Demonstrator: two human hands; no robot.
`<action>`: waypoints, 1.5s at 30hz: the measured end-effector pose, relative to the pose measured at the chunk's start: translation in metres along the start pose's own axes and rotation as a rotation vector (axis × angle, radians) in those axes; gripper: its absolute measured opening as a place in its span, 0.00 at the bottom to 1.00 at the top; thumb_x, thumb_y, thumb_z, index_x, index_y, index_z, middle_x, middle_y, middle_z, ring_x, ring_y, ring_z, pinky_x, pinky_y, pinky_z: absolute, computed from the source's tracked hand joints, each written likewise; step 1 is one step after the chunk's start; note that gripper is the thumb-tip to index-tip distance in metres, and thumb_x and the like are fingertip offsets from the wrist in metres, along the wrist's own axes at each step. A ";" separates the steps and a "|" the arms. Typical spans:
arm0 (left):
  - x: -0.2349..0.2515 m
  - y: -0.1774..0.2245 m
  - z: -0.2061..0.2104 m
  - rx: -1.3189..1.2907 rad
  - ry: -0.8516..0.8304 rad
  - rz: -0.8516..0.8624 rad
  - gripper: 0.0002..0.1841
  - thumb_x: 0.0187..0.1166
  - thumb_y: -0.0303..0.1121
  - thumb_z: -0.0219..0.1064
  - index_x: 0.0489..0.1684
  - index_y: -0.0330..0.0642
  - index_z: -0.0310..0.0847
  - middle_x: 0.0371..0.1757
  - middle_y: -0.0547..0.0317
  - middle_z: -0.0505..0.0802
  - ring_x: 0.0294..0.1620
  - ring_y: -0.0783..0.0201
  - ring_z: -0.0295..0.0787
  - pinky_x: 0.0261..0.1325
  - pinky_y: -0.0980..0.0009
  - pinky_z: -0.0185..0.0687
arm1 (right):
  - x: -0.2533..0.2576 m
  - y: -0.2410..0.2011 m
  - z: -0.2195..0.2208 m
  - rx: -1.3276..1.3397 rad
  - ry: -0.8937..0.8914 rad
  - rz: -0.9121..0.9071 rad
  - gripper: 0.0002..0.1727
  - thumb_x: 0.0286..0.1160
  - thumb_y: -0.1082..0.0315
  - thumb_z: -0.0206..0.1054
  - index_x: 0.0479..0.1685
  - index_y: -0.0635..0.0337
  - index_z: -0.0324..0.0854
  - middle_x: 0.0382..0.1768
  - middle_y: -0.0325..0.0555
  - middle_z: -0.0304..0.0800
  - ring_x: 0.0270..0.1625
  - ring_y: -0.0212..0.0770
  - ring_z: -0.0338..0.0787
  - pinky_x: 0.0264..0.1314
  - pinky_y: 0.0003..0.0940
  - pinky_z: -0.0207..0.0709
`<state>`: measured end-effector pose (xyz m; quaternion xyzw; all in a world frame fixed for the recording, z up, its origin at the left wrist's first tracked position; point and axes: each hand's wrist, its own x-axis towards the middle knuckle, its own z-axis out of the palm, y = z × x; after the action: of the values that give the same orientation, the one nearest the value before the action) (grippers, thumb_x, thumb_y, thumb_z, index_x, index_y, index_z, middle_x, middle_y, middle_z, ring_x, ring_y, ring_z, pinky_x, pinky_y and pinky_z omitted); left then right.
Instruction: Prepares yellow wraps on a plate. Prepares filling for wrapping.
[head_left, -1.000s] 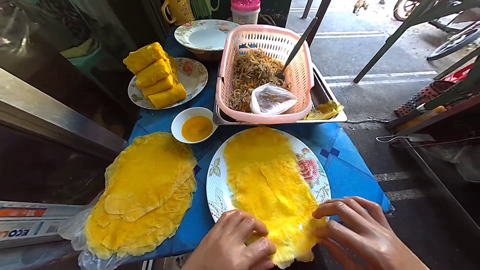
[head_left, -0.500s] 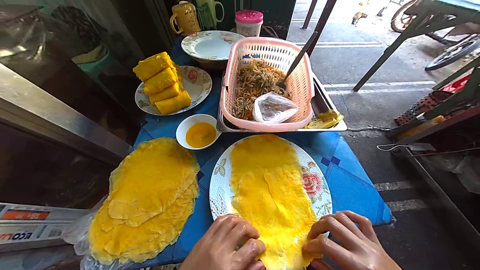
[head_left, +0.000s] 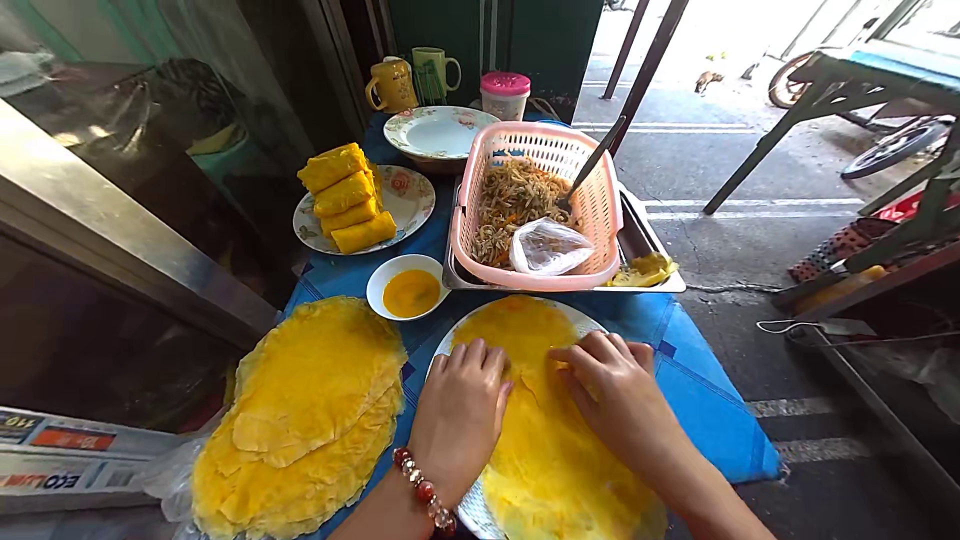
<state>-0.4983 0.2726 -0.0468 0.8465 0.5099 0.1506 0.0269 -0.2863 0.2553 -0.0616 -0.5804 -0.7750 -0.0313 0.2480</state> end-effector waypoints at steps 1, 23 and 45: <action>0.002 0.001 -0.004 -0.034 -0.070 -0.037 0.13 0.81 0.44 0.68 0.51 0.47 0.90 0.48 0.54 0.92 0.52 0.52 0.91 0.55 0.53 0.84 | 0.005 -0.001 0.001 0.016 -0.032 -0.010 0.08 0.72 0.61 0.70 0.45 0.45 0.92 0.38 0.39 0.88 0.48 0.46 0.89 0.57 0.60 0.74; 0.004 0.003 0.007 -0.109 0.139 0.088 0.09 0.85 0.38 0.59 0.45 0.47 0.84 0.38 0.63 0.91 0.42 0.60 0.91 0.48 0.61 0.84 | 0.030 0.007 -0.012 0.193 -0.269 -0.110 0.10 0.65 0.64 0.72 0.44 0.40 0.91 0.42 0.34 0.86 0.56 0.42 0.84 0.60 0.55 0.70; -0.064 -0.003 -0.022 -0.379 -0.124 0.391 0.15 0.85 0.52 0.62 0.50 0.55 0.89 0.52 0.59 0.92 0.55 0.56 0.87 0.60 0.55 0.77 | -0.041 0.003 -0.071 0.184 -0.262 -0.178 0.08 0.73 0.51 0.68 0.44 0.38 0.87 0.49 0.34 0.90 0.57 0.43 0.86 0.64 0.60 0.68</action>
<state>-0.5352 0.2162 -0.0411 0.9162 0.2971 0.1937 0.1865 -0.2507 0.1963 -0.0174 -0.4836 -0.8486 0.0938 0.1930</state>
